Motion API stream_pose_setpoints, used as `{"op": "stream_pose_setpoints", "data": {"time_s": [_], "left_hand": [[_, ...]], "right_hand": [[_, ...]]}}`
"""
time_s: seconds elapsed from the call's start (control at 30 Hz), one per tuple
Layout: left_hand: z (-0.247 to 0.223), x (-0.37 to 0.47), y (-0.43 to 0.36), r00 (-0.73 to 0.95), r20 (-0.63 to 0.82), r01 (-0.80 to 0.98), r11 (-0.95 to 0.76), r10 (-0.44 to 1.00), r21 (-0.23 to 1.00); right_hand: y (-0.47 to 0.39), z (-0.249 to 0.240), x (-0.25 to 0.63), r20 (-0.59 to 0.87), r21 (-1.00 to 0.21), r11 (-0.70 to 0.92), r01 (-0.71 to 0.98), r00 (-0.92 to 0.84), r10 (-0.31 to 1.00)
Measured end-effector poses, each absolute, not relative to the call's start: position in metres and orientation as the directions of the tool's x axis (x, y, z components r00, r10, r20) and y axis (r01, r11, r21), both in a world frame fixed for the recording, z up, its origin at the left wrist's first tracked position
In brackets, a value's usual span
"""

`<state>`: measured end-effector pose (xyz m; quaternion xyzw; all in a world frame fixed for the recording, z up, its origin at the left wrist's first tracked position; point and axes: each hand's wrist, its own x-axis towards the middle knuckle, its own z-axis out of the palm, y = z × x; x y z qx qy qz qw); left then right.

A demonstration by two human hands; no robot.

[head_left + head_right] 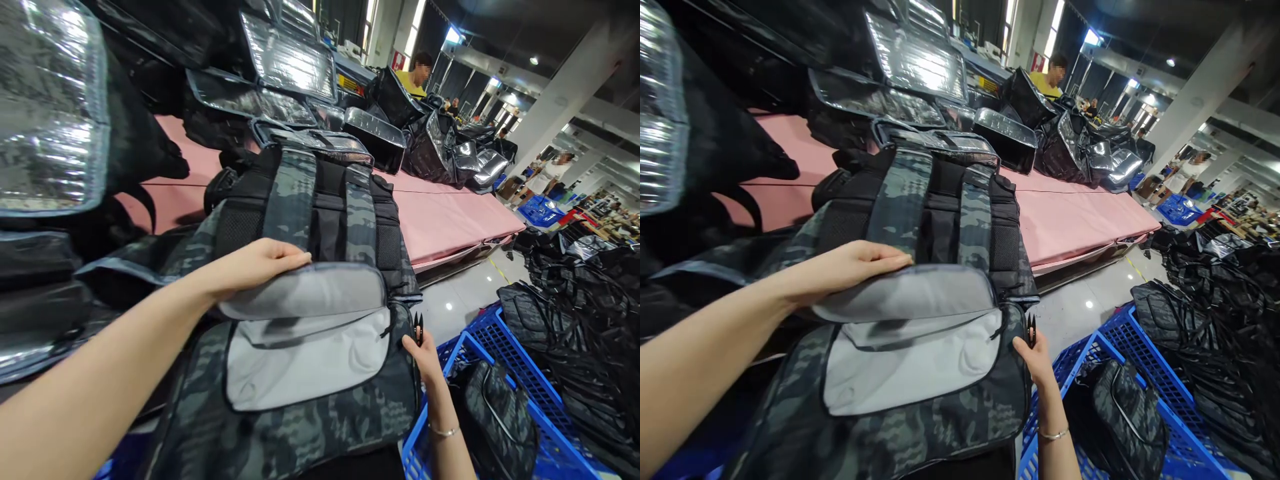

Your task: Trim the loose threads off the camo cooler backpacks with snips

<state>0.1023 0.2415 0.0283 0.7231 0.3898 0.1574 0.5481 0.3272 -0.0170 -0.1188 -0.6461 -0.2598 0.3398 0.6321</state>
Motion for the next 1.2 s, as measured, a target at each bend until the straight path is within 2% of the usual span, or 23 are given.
{"op": "stream_pose_setpoints", "data": {"time_s": [0.07,0.1,0.17,0.23,0.3,0.4,0.47,0.53,0.6,0.67,0.73,0.8,0.87,0.93,1.0,1.07,1.13,1.2], "left_hand": [[0.030,0.079,0.235,0.787,-0.361,0.361,0.102,0.500,0.927],[0.028,0.068,0.232,0.801,-0.378,0.353,0.144,0.464,0.925],[0.018,0.046,0.229,0.683,-0.325,0.318,0.134,0.654,0.938],[0.001,0.027,0.226,0.458,-0.256,0.344,0.096,0.851,0.934],[-0.021,0.013,0.221,0.280,-0.226,0.411,0.096,0.933,0.906],[-0.047,0.001,0.209,0.176,-0.151,0.522,0.037,0.973,0.852],[-0.055,0.002,0.198,0.148,-0.052,0.630,-0.054,0.988,0.775],[-0.057,0.011,0.189,0.124,0.009,0.767,-0.102,0.992,0.633],[-0.055,0.023,0.185,0.096,0.036,0.872,-0.102,0.995,0.480],[-0.054,0.033,0.186,0.096,0.065,0.910,-0.114,0.993,0.398],[-0.053,0.036,0.186,0.131,0.101,0.874,-0.163,0.986,0.457],[-0.048,0.033,0.183,0.159,0.138,0.727,-0.210,0.978,0.653],[-0.039,0.026,0.175,0.162,0.161,0.450,-0.218,0.974,0.866],[-0.026,0.019,0.163,0.160,0.145,0.177,-0.173,0.976,0.969],[-0.012,0.015,0.151,0.194,0.110,0.033,-0.119,0.975,0.992],[0.002,0.015,0.144,0.204,0.102,0.006,-0.105,0.974,0.994],[0.012,0.014,0.143,0.134,0.131,0.021,-0.135,0.982,0.991],[0.019,0.012,0.148,-0.021,0.187,0.071,-0.185,0.982,0.980]], "right_hand": [[-0.017,-0.122,0.331,-0.065,-0.998,-0.063,-0.027,0.684,0.727],[-0.018,-0.124,0.332,-0.042,-0.998,-0.069,0.009,0.710,0.703],[-0.019,-0.125,0.336,0.013,-0.989,-0.102,0.105,0.758,0.652],[-0.019,-0.123,0.338,0.073,-0.973,-0.133,0.191,0.794,0.603],[-0.018,-0.116,0.338,0.149,-0.954,-0.145,0.264,0.832,0.535],[-0.014,-0.100,0.328,0.268,-0.924,-0.128,0.360,0.850,0.454],[-0.009,-0.088,0.315,0.316,-0.905,-0.090,0.416,0.799,0.512],[-0.002,-0.078,0.296,0.355,-0.879,-0.035,0.475,0.702,0.618],[0.008,-0.070,0.275,0.422,-0.822,0.039,0.569,0.560,0.713],[0.019,-0.064,0.253,0.494,-0.725,0.147,0.673,0.359,0.792],[0.031,-0.059,0.234,0.534,-0.624,0.275,0.731,0.143,0.833],[0.044,-0.055,0.219,0.556,-0.557,0.370,0.743,0.003,0.832],[0.057,-0.050,0.207,0.593,-0.496,0.411,0.765,-0.048,0.804],[0.071,-0.045,0.197,0.627,-0.417,0.415,0.809,-0.074,0.775],[0.086,-0.041,0.189,0.641,-0.332,0.394,0.857,-0.101,0.761],[0.100,-0.037,0.182,0.653,-0.281,0.368,0.886,-0.104,0.750],[0.112,-0.035,0.179,0.687,-0.271,0.354,0.895,-0.078,0.722],[0.121,-0.032,0.179,0.727,-0.276,0.360,0.891,-0.052,0.685]]}}
